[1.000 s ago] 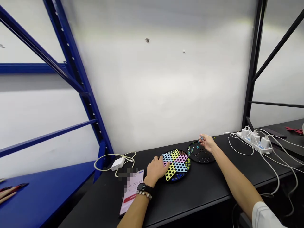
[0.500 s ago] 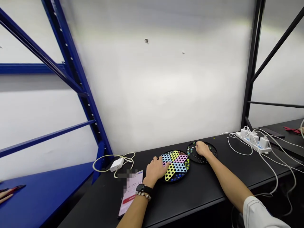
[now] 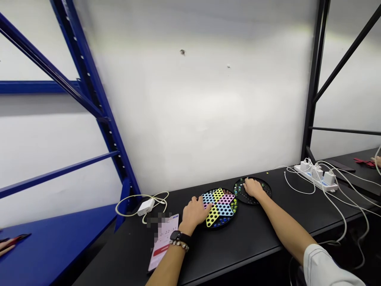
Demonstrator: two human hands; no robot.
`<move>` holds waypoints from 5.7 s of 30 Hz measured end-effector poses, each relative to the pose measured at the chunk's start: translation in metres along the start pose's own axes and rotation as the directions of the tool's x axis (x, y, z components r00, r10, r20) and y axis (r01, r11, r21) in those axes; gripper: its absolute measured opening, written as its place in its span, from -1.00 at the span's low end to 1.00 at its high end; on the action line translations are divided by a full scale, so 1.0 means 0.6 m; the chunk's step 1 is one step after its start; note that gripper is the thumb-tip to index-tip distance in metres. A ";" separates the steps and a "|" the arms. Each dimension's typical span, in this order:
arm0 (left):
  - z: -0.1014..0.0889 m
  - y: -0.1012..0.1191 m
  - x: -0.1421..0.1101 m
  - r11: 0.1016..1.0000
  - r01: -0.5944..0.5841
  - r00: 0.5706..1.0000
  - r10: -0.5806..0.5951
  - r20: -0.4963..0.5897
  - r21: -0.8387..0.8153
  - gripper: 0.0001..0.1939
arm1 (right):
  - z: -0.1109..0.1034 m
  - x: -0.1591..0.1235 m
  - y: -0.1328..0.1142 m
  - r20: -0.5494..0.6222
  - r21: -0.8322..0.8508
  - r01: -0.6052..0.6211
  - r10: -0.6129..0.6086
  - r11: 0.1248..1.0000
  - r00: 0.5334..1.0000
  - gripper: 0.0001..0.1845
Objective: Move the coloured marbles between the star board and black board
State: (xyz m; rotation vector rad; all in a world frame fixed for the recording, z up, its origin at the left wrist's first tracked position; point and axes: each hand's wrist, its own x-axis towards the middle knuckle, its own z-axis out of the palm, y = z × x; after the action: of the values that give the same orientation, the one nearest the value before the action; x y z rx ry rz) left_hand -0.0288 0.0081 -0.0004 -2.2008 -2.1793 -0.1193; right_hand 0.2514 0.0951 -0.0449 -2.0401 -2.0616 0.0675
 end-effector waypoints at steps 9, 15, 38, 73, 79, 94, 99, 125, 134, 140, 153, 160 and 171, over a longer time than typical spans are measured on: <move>0.003 -0.004 0.002 1.000 -0.012 1.000 0.012 0.001 -0.001 -0.43 | -0.016 0.007 -0.006 -0.053 0.405 -0.083 0.114 0.911 0.992 -0.46; 0.006 -0.005 0.003 1.000 -0.010 1.000 0.009 -0.009 -0.001 -0.44 | -0.030 0.020 0.017 0.118 0.792 -0.182 0.146 0.583 0.982 -0.53; 0.007 -0.004 0.002 0.999 -0.028 1.000 0.028 0.001 0.017 -0.45 | 0.006 0.010 -0.014 0.075 0.355 0.030 -0.061 0.934 0.995 -0.80; 0.007 -0.004 0.004 0.999 -0.032 0.999 0.032 0.010 0.022 -0.45 | -0.016 -0.032 -0.052 0.082 0.349 0.106 -0.143 0.931 0.986 -0.66; 0.005 -0.003 0.003 0.999 -0.035 0.999 0.034 0.012 0.023 -0.44 | -0.012 -0.022 -0.038 0.126 0.386 0.106 -0.166 0.916 0.978 -0.71; 0.006 -0.005 0.004 0.999 -0.031 0.999 0.031 0.017 0.025 -0.44 | -0.032 -0.005 -0.019 0.025 0.729 0.042 -0.088 0.683 0.996 -0.82; 0.007 -0.004 0.003 0.999 -0.028 0.999 0.028 0.017 0.018 -0.44 | -0.059 -0.003 0.027 0.214 0.891 -0.152 -0.099 0.428 0.972 -0.85; 0.007 -0.005 0.004 0.999 -0.035 0.999 0.035 0.012 0.030 -0.45 | -0.065 -0.013 0.079 0.497 0.412 0.134 -0.345 0.902 0.796 -0.72; 0.003 -0.003 0.001 0.999 -0.034 0.999 0.033 0.025 0.016 -0.44 | -0.067 -0.023 0.036 0.440 0.433 0.153 -0.356 0.888 0.824 -0.61; 0.002 -0.003 0.000 0.999 -0.037 0.999 0.036 0.023 0.023 -0.44 | -0.061 -0.023 0.020 0.476 0.426 0.180 -0.389 0.887 0.789 -0.63; 0.004 -0.004 0.002 0.999 -0.039 0.999 0.039 0.008 0.007 -0.46 | -0.088 -0.057 -0.029 0.466 0.353 0.321 -0.463 0.879 0.754 -0.71; 0.004 -0.001 0.000 0.999 -0.045 0.999 0.044 0.018 0.013 -0.45 | -0.089 -0.060 -0.034 0.470 0.360 0.305 -0.454 0.882 0.757 -0.87; -0.037 0.052 -0.044 0.986 -0.168 0.923 0.154 -0.353 -0.010 -0.55 | -0.048 -0.034 -0.024 0.423 0.403 0.287 -0.455 0.869 0.784 -0.98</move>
State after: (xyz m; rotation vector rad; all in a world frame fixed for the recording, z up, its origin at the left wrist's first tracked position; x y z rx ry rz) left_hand 0.0015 -0.0202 0.0204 -2.1649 -1.8141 -0.5117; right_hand 0.2431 0.0706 -0.0169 -1.4794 -2.5170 0.8973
